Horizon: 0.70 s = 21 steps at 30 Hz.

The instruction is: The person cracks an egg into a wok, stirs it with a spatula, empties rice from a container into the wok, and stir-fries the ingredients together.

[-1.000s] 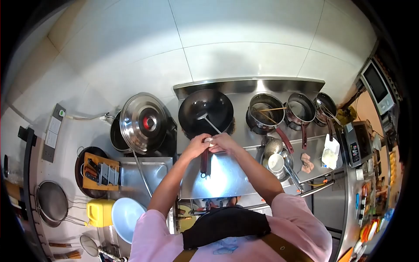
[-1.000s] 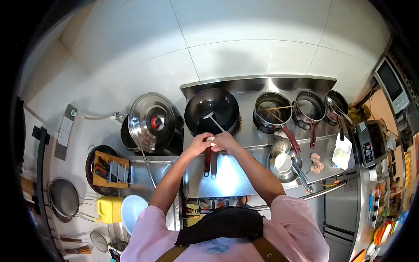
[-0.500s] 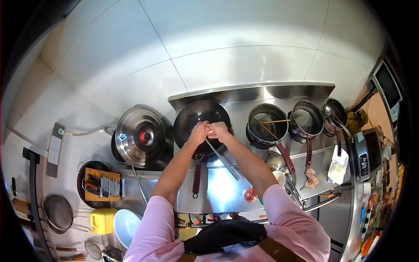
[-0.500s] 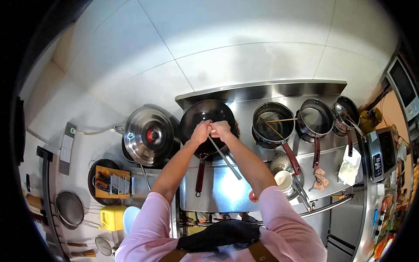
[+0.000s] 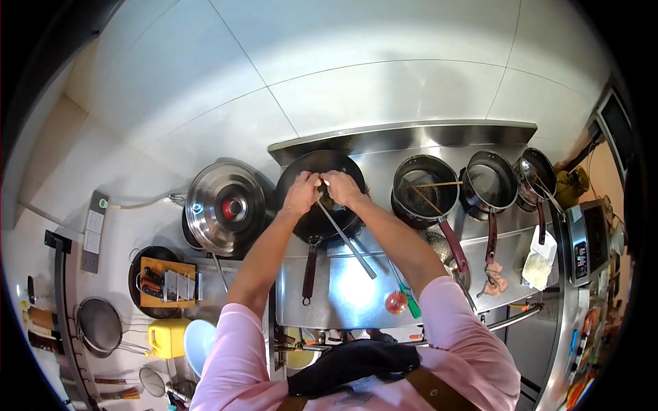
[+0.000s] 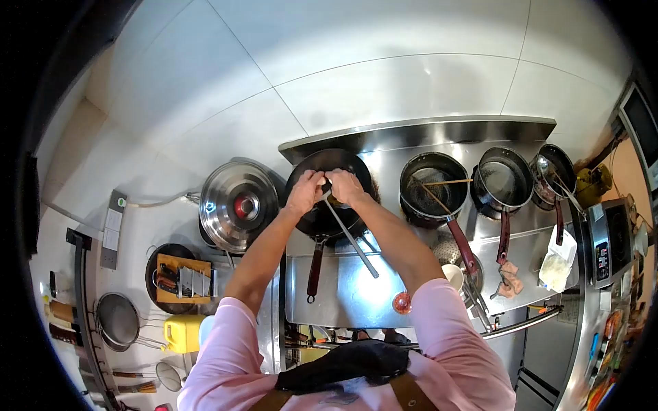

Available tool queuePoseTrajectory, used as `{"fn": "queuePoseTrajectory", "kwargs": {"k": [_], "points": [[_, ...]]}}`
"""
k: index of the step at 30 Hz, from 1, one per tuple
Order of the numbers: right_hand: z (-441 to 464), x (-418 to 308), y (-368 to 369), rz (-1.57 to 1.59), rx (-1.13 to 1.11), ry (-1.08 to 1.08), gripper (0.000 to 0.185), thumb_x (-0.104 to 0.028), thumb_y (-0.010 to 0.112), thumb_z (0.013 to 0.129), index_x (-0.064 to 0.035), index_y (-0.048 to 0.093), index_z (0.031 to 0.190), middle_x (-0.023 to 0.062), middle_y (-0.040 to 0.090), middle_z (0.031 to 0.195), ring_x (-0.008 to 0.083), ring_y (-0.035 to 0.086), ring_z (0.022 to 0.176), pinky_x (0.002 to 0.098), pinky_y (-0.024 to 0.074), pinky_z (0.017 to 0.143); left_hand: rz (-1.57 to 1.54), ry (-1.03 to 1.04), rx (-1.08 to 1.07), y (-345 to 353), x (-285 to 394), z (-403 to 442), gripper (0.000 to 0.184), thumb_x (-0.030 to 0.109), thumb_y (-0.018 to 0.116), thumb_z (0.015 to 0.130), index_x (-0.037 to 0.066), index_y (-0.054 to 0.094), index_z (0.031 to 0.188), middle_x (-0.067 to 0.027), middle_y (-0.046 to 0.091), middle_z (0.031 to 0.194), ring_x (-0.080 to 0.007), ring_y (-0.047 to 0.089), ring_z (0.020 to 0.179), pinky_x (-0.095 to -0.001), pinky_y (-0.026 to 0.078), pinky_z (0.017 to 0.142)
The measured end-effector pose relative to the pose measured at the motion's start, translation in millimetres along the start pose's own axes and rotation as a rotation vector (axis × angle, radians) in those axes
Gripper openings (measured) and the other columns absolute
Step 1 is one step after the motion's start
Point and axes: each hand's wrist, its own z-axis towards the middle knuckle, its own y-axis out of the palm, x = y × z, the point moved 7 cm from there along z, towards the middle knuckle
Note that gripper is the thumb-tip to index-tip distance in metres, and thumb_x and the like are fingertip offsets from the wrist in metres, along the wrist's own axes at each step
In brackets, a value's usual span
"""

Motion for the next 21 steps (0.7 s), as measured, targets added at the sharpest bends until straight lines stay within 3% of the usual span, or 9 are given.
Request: {"fn": "queuePoseTrajectory", "kwargs": {"k": [2, 4, 5, 6, 7, 8, 12, 16, 21], "points": [[-2.2, -11.4, -14.2, 0.014, 0.144, -0.04, 0.036, -0.005, 0.062, 0.08, -0.0027, 0.064, 0.115, 0.02, 0.067, 0.106, 0.0368, 0.064, 0.099, 0.0426, 0.0516, 0.085, -0.095, -0.04, 0.123, -21.0, 0.2, -7.8, 0.039, 0.007, 0.063, 0.081, 0.01, 0.06, 0.12, -0.0149, 0.057, 0.112, -0.0367, 0.058, 0.1, -0.0414, 0.051, 0.086], [-13.1, -5.4, -19.0, 0.303, 0.192, 0.216, 0.035, -0.009, 0.065, 0.081, -0.0019, 0.064, 0.115, 0.016, 0.068, 0.106, 0.0292, 0.066, 0.094, 0.0386, 0.0522, 0.081, -0.216, -0.135, 0.206, -35.3, -5.1, -18.6, 0.036, 0.007, 0.06, 0.087, 0.005, 0.059, 0.123, -0.0144, 0.062, 0.108, -0.0311, 0.064, 0.092, -0.0361, 0.054, 0.081], [-16.9, -5.9, -21.6, 0.446, 0.21, 0.339, 0.035, -0.011, 0.067, 0.082, -0.0015, 0.064, 0.115, 0.014, 0.068, 0.106, 0.0254, 0.067, 0.092, 0.0366, 0.0525, 0.079, -0.559, -0.33, 0.208, -29.7, -17.6, -25.8, 0.035, 0.008, 0.059, 0.088, 0.004, 0.059, 0.124, -0.0133, 0.062, 0.108, -0.0281, 0.064, 0.092, -0.0345, 0.055, 0.08], [-19.1, 12.5, 2.2, 0.735, 0.171, 0.473, 0.038, -0.018, 0.07, 0.084, -0.0023, 0.063, 0.119, 0.0054, 0.068, 0.106, 0.0142, 0.064, 0.089, 0.0308, 0.0509, 0.074, -0.905, -0.526, 0.203, -15.5, -24.2, -38.2, 0.035, 0.009, 0.058, 0.09, 0.003, 0.058, 0.125, -0.0123, 0.063, 0.108, -0.025, 0.065, 0.093, -0.0329, 0.055, 0.08], [-27.1, 2.4, 3.6, 0.84, 0.163, 0.488, 0.038, -0.018, 0.07, 0.085, -0.0024, 0.062, 0.119, 0.0041, 0.067, 0.105, 0.013, 0.063, 0.089, 0.0298, 0.0504, 0.074, -1.253, -0.72, 0.192, 0.1, -24.9, -53.1, 0.034, 0.01, 0.057, 0.092, 0.002, 0.057, 0.126, -0.0112, 0.063, 0.108, -0.022, 0.065, 0.093, -0.0313, 0.056, 0.079], [-41.4, -10.9, 4.9, 0.945, 0.157, 0.503, 0.038, -0.019, 0.069, 0.086, -0.0025, 0.061, 0.12, 0.0029, 0.067, 0.104, 0.0118, 0.062, 0.089, 0.0288, 0.0499, 0.074, -1.403, -0.759, 0.122, 4.8, -14.9, -66.8, 0.034, 0.014, 0.052, 0.097, 0.001, 0.053, 0.128, -0.0074, 0.063, 0.113, -0.0155, 0.063, 0.099, -0.0279, 0.055, 0.085], [-95.5, -41.7, 42.2, 1.104, 0.193, 0.474, 0.034, -0.014, 0.065, 0.09, 0.0009, 0.058, 0.12, 0.0054, 0.065, 0.103, 0.0127, 0.061, 0.094, 0.0253, 0.0476, 0.083, -1.821, -0.712, 0.052, 16.7, 26.1, -120.1, 0.03, 0.013, 0.05, 0.099, 0.004, 0.055, 0.127, -0.0072, 0.064, 0.113, -0.0147, 0.065, 0.097, -0.0261, 0.056, 0.088], [-153.2, -83.8, 60.0, 1.187, 0.124, 0.534, 0.033, -0.01, 0.063, 0.091, 0.0017, 0.057, 0.121, 0.0078, 0.064, 0.11, 0.0141, 0.06, 0.103, 0.0268, 0.0465, 0.091, -2.022, -0.708, 0.166, 33.5, 31.1, -190.3, 0.033, 0.014, 0.049, 0.101, 0.0, 0.05, 0.131, -0.0104, 0.062, 0.119, -0.017, 0.064, 0.105, -0.0281, 0.054, 0.093], [-213.1, -129.8, 89.1, 1.029, -0.01, 0.529, 0.037, -0.016, 0.066, 0.089, 0.0001, 0.059, 0.122, 0.0067, 0.065, 0.104, 0.0129, 0.06, 0.094, 0.0255, 0.0471, 0.084, -2.192, -0.705, 0.317, 48.2, 32.6, -284.7, 0.032, 0.012, 0.047, 0.101, -0.001, 0.049, 0.13, -0.014, 0.059, 0.124, -0.0221, 0.059, 0.115, -0.0347, 0.048, 0.102]]}}
